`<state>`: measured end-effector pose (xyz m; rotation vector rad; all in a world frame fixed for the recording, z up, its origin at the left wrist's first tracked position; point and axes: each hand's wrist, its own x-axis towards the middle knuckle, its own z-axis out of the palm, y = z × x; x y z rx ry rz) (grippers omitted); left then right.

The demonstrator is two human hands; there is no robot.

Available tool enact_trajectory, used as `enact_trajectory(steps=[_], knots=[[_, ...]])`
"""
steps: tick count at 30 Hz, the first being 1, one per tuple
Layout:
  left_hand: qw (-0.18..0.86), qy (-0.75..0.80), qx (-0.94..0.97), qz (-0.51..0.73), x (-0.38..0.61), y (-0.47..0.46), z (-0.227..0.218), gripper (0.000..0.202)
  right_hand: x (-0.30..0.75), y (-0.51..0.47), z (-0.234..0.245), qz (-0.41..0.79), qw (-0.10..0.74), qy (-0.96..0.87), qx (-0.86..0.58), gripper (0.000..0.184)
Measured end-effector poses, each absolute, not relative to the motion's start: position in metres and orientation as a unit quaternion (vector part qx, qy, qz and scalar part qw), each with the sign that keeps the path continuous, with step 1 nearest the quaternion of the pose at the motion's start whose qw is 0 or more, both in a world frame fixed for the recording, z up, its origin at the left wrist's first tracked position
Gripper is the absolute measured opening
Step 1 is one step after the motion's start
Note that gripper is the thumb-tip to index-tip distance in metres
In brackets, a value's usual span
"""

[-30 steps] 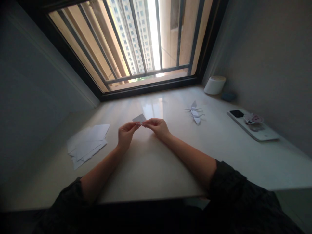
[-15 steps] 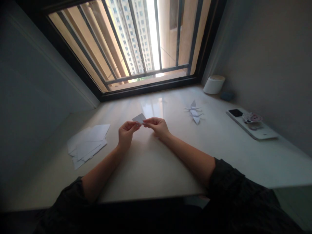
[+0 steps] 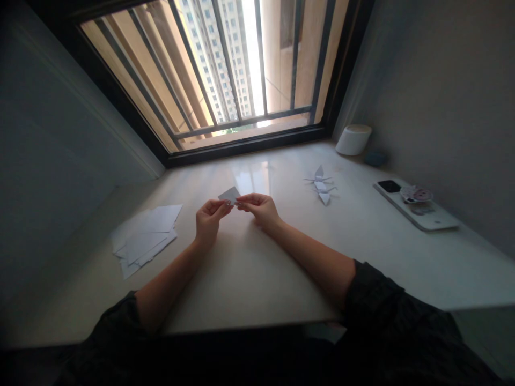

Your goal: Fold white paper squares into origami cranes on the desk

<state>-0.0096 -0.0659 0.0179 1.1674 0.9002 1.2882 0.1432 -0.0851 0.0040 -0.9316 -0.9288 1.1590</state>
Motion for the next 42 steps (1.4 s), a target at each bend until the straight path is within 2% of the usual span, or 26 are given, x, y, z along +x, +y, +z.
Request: enact_trajectory(steps=[6, 13, 35, 40, 42], knots=[[0.558, 0.381, 0.506, 0.536, -0.0107, -0.0659, 0.0182, 0.031, 0.143, -0.087, 0.0072, 0.501, 0.635, -0.414, -0.418, 0.034], [0.566, 0.367, 0.512, 0.532, -0.0112, -0.064, 0.0174, 0.051, 0.1432, -0.0872, 0.0074, 0.495, 0.634, -0.418, -0.422, 0.036], [0.639, 0.408, 0.422, 0.497, -0.012, -0.0616, 0.0195, 0.052, 0.141, -0.0877, 0.0093, 0.493, 0.646, -0.42, -0.405, 0.039], [0.622, 0.407, 0.473, 0.473, -0.0152, -0.0608, 0.0204, 0.056, 0.1444, -0.0858, 0.0043, 0.472, 0.64, -0.449, -0.408, 0.039], [0.612, 0.409, 0.502, 0.455, -0.017, -0.0599, 0.0192, 0.051, 0.1467, -0.0846, 0.0023, 0.454, 0.634, -0.468, -0.417, 0.039]])
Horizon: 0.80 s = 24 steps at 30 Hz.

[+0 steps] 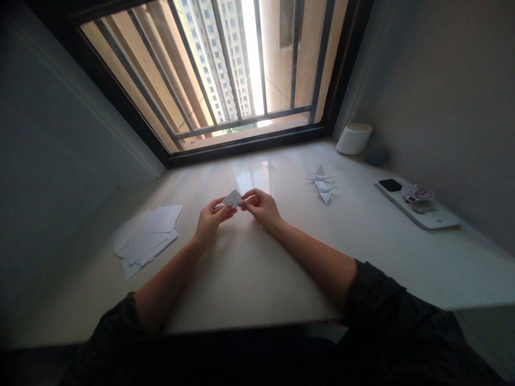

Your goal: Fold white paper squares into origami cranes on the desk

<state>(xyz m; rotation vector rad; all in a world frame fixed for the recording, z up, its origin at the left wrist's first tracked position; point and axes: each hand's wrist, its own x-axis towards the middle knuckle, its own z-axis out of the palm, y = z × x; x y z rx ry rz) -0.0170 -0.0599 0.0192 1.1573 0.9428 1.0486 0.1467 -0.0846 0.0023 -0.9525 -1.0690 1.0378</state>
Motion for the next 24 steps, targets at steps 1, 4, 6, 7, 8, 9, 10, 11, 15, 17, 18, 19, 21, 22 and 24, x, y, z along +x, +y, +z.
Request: enact_trajectory(steps=[1, 4, 6, 7, 8, 9, 10, 11, 15, 17, 18, 19, 21, 22, 24], knots=[[0.607, 0.411, 0.511, 0.448, -0.0176, -0.0595, 0.0184, 0.047, 0.1477, -0.0841, 0.0016, 0.444, 0.632, -0.474, -0.422, 0.038], [0.596, 0.406, 0.524, 0.453, -0.0176, -0.0594, 0.0161, 0.042, 0.149, -0.0832, 0.0013, 0.424, 0.629, -0.483, -0.438, 0.039], [0.591, 0.394, 0.527, 0.466, -0.0159, -0.061, 0.0159, 0.041, 0.1485, -0.0838, 0.0022, 0.421, 0.625, -0.486, -0.442, 0.043], [0.588, 0.387, 0.53, 0.473, -0.0147, -0.0623, 0.0161, 0.04, 0.148, -0.0843, 0.0027, 0.424, 0.625, -0.487, -0.44, 0.046], [0.585, 0.381, 0.532, 0.478, -0.0134, -0.0636, 0.0164, 0.039, 0.1473, -0.085, 0.0032, 0.428, 0.627, -0.485, -0.435, 0.049], [0.582, 0.377, 0.535, 0.484, -0.0122, -0.0649, 0.0167, 0.037, 0.1465, -0.0856, 0.0036, 0.435, 0.631, -0.48, -0.428, 0.051], [0.578, 0.373, 0.536, 0.489, -0.011, -0.0659, 0.0169, 0.036, 0.1457, -0.0862, 0.0038, 0.444, 0.636, -0.473, -0.418, 0.052], [0.574, 0.371, 0.538, 0.494, -0.0101, -0.0666, 0.0169, 0.036, 0.145, -0.0867, 0.0039, 0.456, 0.641, -0.464, -0.408, 0.052], [0.555, 0.362, 0.55, 0.508, -0.0089, -0.0652, 0.0147, 0.034, 0.1432, -0.0864, 0.0021, 0.503, 0.652, -0.421, -0.38, 0.051], [0.546, 0.36, 0.556, 0.512, -0.0093, -0.0631, 0.0133, 0.034, 0.1435, -0.0852, 0.0007, 0.511, 0.654, -0.409, -0.38, 0.05], [0.543, 0.362, 0.557, 0.514, -0.0096, -0.0622, 0.0129, 0.034, 0.1441, -0.0846, 0.0002, 0.51, 0.653, -0.406, -0.385, 0.049], [0.541, 0.364, 0.556, 0.515, -0.0098, -0.0613, 0.0127, 0.034, 0.1447, -0.084, -0.0002, 0.508, 0.651, -0.404, -0.393, 0.049], [0.54, 0.372, 0.55, 0.517, -0.0102, -0.0599, 0.0126, 0.036, 0.1463, -0.0832, -0.0002, 0.5, 0.647, -0.405, -0.409, 0.047], [0.541, 0.375, 0.547, 0.518, -0.0104, -0.0594, 0.0127, 0.037, 0.1471, -0.0831, 0.0002, 0.497, 0.645, -0.407, -0.413, 0.046], [0.542, 0.382, 0.54, 0.518, -0.0107, -0.0584, 0.0129, 0.039, 0.1482, -0.0835, 0.0016, 0.496, 0.643, -0.414, -0.412, 0.046]])
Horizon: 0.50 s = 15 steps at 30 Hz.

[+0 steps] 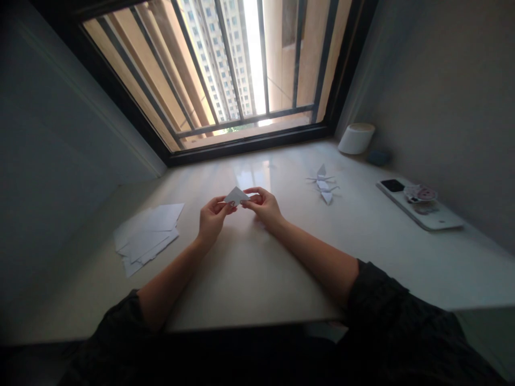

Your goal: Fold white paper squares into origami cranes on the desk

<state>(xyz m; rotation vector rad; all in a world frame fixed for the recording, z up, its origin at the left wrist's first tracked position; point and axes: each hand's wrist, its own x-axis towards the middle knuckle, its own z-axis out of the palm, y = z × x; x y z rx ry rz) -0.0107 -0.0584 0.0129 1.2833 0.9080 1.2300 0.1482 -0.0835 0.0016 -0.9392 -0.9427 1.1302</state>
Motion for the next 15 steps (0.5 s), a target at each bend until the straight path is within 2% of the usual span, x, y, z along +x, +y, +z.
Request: enact_trajectory(steps=[7, 15], knots=[[0.538, 0.384, 0.539, 0.522, -0.0121, -0.0562, 0.0116, 0.042, 0.1484, -0.0871, 0.0085, 0.5, 0.617, -0.434, -0.425, 0.049], [0.508, 0.402, 0.564, 0.512, -0.0127, -0.0592, 0.0124, 0.045, 0.1489, -0.0863, 0.0087, 0.501, 0.626, -0.431, -0.415, 0.053]])
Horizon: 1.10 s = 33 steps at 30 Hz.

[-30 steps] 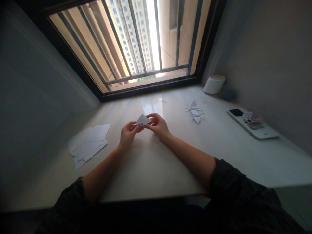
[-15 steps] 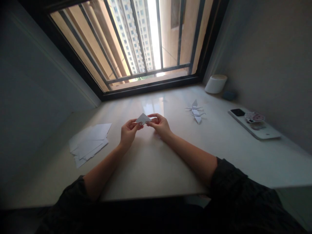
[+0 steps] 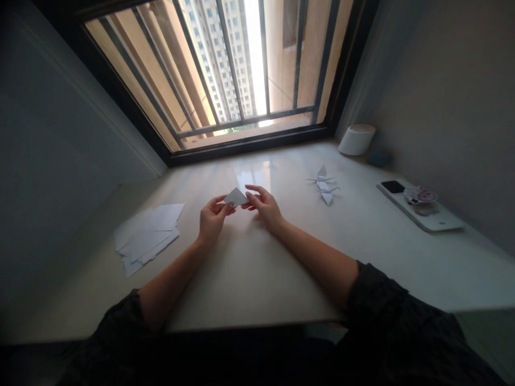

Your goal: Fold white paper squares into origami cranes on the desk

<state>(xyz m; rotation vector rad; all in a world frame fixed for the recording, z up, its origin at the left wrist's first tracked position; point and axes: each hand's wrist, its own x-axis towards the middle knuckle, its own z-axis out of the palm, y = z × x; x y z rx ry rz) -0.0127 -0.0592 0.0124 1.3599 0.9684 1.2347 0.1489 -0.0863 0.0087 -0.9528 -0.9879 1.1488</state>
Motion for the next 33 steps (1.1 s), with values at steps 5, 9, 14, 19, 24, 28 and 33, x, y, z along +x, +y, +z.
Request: enact_trajectory(steps=[5, 9, 14, 19, 24, 28, 33], knots=[[0.494, 0.388, 0.594, 0.502, -0.014, -0.059, 0.012, 0.041, 0.149, -0.084, 0.003, 0.477, 0.629, -0.459, -0.407, 0.058], [0.442, 0.405, 0.637, 0.484, -0.017, -0.058, 0.012, 0.033, 0.149, -0.085, 0.002, 0.452, 0.609, -0.504, -0.413, 0.049], [0.331, 0.457, 0.727, 0.39, -0.022, -0.06, 0.018, 0.045, 0.148, -0.086, -0.003, 0.443, 0.6, -0.527, -0.408, 0.071], [0.245, 0.446, 0.79, 0.341, -0.024, -0.064, 0.023, 0.052, 0.15, -0.084, -0.006, 0.457, 0.563, -0.546, -0.42, 0.06], [0.313, 0.406, 0.757, 0.406, -0.021, -0.065, 0.02, 0.054, 0.151, -0.084, -0.002, 0.433, 0.547, -0.563, -0.443, 0.042], [0.411, 0.381, 0.705, 0.434, -0.018, -0.063, 0.015, 0.061, 0.15, -0.084, 0.002, 0.461, 0.591, -0.507, -0.426, 0.043], [0.47, 0.375, 0.677, 0.424, -0.018, -0.06, 0.011, 0.064, 0.149, -0.083, 0.003, 0.464, 0.64, -0.45, -0.415, 0.036]])
